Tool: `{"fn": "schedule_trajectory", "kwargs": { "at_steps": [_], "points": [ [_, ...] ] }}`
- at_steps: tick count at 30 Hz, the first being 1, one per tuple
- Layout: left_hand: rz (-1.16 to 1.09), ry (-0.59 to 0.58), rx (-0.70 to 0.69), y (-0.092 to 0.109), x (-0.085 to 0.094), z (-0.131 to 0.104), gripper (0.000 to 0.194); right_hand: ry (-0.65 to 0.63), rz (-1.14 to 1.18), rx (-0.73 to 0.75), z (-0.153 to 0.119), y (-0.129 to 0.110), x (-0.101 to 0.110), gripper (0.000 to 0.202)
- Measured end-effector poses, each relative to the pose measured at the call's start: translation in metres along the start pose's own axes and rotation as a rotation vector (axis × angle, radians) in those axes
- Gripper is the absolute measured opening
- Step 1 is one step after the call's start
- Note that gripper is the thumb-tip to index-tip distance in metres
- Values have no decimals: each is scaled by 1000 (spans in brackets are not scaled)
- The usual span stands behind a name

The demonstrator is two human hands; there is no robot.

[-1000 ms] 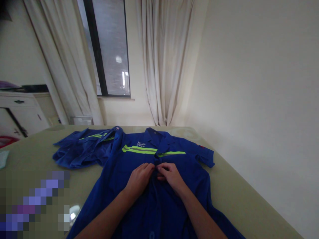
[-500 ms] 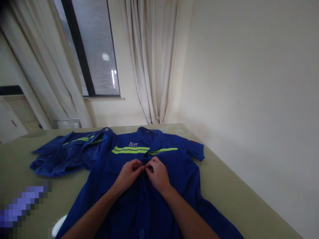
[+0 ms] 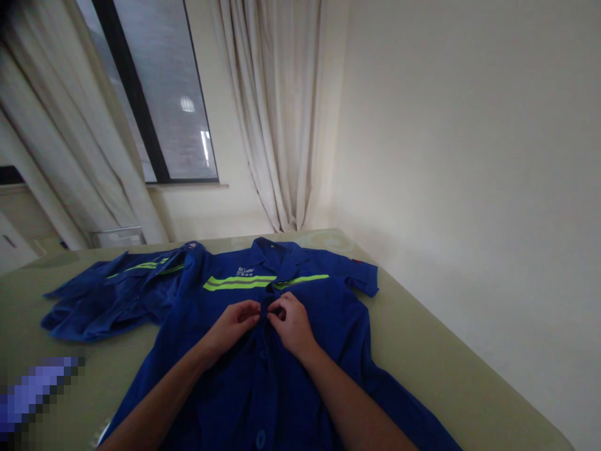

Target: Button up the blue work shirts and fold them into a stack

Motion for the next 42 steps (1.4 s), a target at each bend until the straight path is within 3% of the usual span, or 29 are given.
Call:
{"fn": "schedule_trajectory", "kwargs": {
  "at_steps": [8,17,22,26,30,34,36,39,42],
  "points": [
    [139,82,-75,2,-3,-4,12,-86,0,2,0,0,-2,13],
    [117,186,-107,6,1,-7,22,15,-153,68,-8,-8,-7,18],
    [46,180,-67,-2,6,-3,22,62,-190,50,-9,-10,-3,11],
    [30,139,-85,-2,6,-1,21,57,-63,5,-4,-10,2,8],
    [294,11,-187,12,-4,-6,7,3,86,-158,4,4,2,2],
    [591,-41,-321,26,-10,-12,18,-150,210,-342,8,21,-6,9],
    [709,-53,-285,24,-8,-11,23,-142,150,-247,10,18,-2,15],
    [902,-25,-146,14,5,-5,38,57,-42,7,10,5,13,24],
    [998,41,-80,7,20,-2,41,160,-241,29,3,5,23,37]
  ]
}}
Point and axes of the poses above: each hand's wrist, its own z-axis towards the middle knuckle, its own x-axis out of the back of the hand, y = z × x, the point moved 6 cm from there along z, towards the middle knuckle, and after that the axes turned 14 degrees about -x, right-handed, at the moved point
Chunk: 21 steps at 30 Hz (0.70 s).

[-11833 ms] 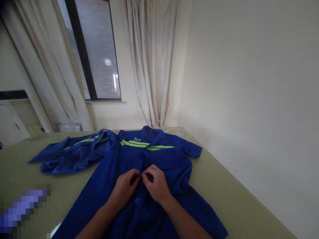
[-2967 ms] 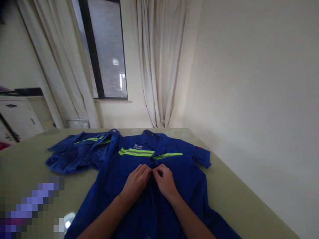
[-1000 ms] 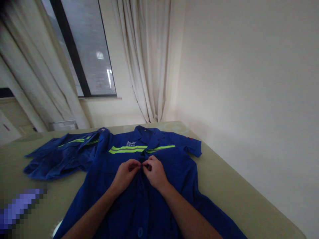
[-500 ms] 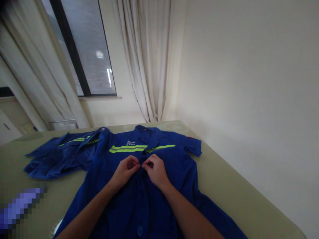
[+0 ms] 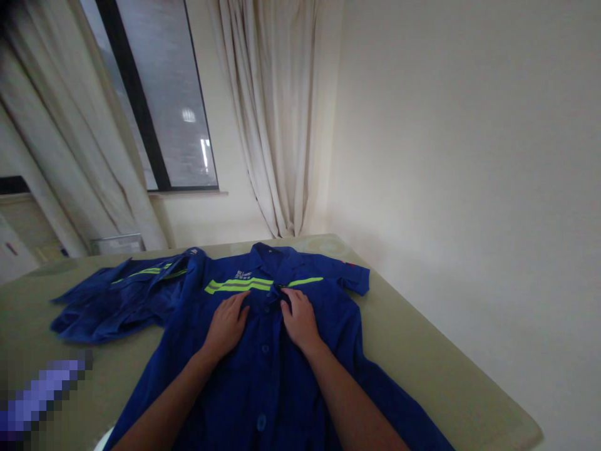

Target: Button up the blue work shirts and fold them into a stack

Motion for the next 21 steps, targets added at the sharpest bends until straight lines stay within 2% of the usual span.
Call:
{"fn": "schedule_trajectory", "kwargs": {
  "at_steps": [2,4,6,8,11,13,17,19,21],
  "points": [
    [55,-15,55,-10,1,-3,46,-28,-111,-35,-11,6,3,51],
    [142,-74,121,-17,1,-10,52,-69,-209,-19,-26,8,6,54],
    [246,-138,162,-18,1,-20,57,-85,-282,31,-40,5,12,43],
    [303,-161,132,-10,1,-28,59,-65,-318,54,-44,-4,19,31],
    [281,-186,-6,12,-3,-39,58,-19,-325,-47,-23,-19,20,34],
    [256,-216,-55,21,-6,-48,57,-16,-314,-135,-1,-27,10,35],
    [273,-216,-20,21,3,-58,55,-59,-184,-158,24,-26,-23,21],
    [293,-211,15,20,12,-52,52,-79,-39,-109,24,-18,-33,19],
    [316,-203,76,21,18,-36,44,-88,162,-56,23,-9,-34,24]
  ]
}}
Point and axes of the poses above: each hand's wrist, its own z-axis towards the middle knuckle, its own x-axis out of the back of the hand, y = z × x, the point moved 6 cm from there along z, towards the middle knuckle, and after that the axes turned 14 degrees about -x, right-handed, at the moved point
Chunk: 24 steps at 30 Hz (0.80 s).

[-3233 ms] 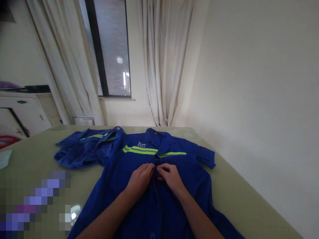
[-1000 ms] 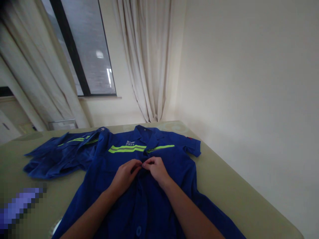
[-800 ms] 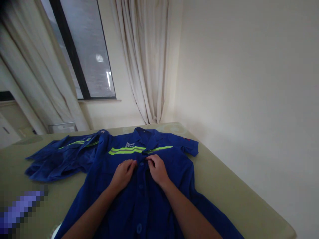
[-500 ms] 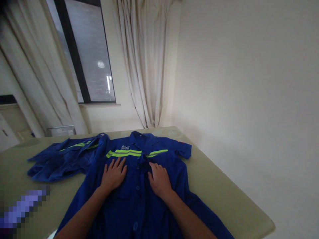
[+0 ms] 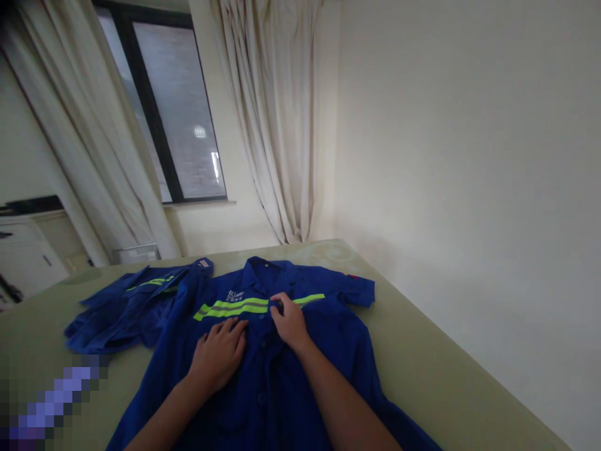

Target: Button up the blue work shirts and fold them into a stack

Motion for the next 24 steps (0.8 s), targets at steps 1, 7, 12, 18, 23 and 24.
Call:
{"fn": "schedule_trajectory", "kwargs": {
  "at_steps": [1,7,12,18,23,24],
  "points": [
    [8,14,29,1,4,10,42,4,111,21,0,4,3,27],
    [-185,94,-189,27,-12,72,44,34,433,8,8,15,15,40],
    [-272,116,-179,16,-31,90,39,19,453,-2,8,16,11,51],
    [-309,245,-77,3,-19,90,25,132,529,-67,10,23,17,33],
    [-351,213,-10,-5,-20,81,40,107,416,-60,8,17,19,27],
    [-370,195,-23,-5,-21,79,39,130,363,-42,6,14,21,29]
  ]
}}
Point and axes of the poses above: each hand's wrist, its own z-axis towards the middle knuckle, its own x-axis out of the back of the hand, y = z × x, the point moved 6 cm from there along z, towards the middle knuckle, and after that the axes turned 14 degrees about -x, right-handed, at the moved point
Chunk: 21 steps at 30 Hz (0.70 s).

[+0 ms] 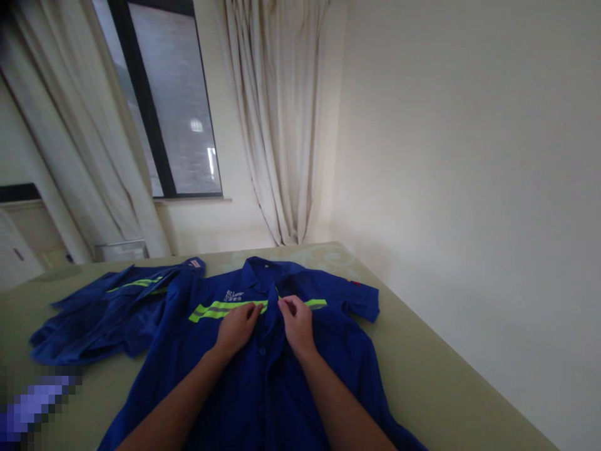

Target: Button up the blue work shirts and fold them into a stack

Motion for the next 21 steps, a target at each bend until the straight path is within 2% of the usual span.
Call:
{"fn": "schedule_trajectory", "kwargs": {
  "at_steps": [3,6,9,13,16,18,21],
  "points": [
    [-65,-29,-65,-1,0,-8,18,90,-201,87,-9,-12,2,37],
    [-126,-23,-121,-1,1,-17,7,90,-395,67,-15,-15,-5,45],
    [-175,3,-129,-2,3,-20,5,86,-515,-22,-17,-12,-9,42],
    [-228,72,-89,-3,8,-20,10,115,-621,-97,-16,-7,-8,27],
    [-257,155,-101,1,14,-20,12,114,-595,-155,-11,1,-7,24],
    [-225,196,-179,8,18,-22,10,82,-483,-156,-8,5,-11,31],
    [-165,197,-291,18,20,-24,13,-1,-260,-25,-9,1,-23,50]
  ]
}}
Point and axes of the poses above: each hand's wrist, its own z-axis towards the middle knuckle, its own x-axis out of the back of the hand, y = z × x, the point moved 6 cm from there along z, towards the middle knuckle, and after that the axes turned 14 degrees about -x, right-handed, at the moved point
